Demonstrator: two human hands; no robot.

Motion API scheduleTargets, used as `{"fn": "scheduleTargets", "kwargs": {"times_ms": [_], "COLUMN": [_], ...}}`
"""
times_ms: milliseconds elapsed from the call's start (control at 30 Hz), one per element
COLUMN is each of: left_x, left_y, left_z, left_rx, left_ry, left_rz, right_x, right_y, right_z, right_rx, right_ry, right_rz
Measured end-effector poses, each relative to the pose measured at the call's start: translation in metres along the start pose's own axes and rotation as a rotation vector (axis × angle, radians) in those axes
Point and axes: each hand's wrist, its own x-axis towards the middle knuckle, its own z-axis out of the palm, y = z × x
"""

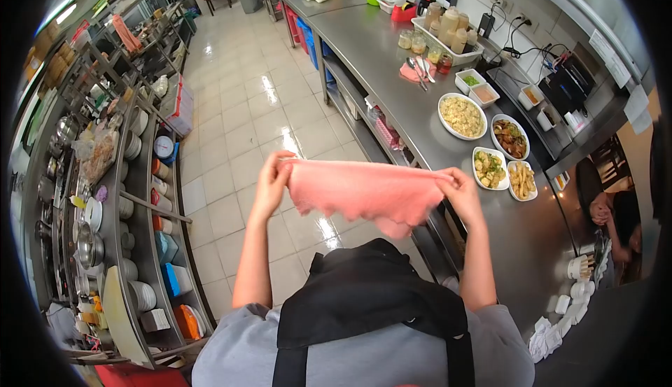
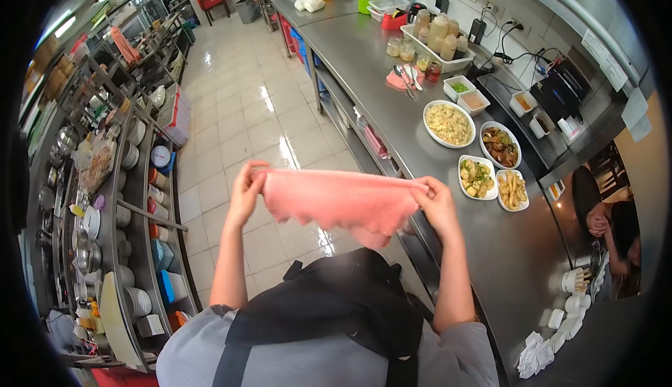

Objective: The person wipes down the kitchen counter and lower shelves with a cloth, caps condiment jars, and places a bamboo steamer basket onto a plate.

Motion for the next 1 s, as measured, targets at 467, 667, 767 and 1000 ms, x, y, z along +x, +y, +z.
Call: {"fn": "scheduleTargets", "kwargs": {"times_ms": [467, 667, 767, 1000], "left_x": [-0.051, -0.057, -0.052, -0.046], "left_y": [0.011, 0.021, 0.013, 0.005], "left_z": [0.103, 0.087, 0.075, 0.074], "left_rx": [0.543, 0.633, 0.459, 0.523], "left_ry": [-0.432, -0.647, -0.414, -0.532], "left_rz": [0.474, 0.579, 0.368, 0.167], "right_x": [-0.021, -0.018, -0.021, -0.005], "right_y": [-0.047, -0.009, 0.002, 0.023], "right_z": [0.086, 0.085, 0.083, 0.087], "right_rx": [-0.498, -0.521, -0.447, -0.303], "right_ry": [-0.211, -0.507, -0.513, 0.172], "right_rz": [-0.386, -0.366, -0.249, -0.321]}}
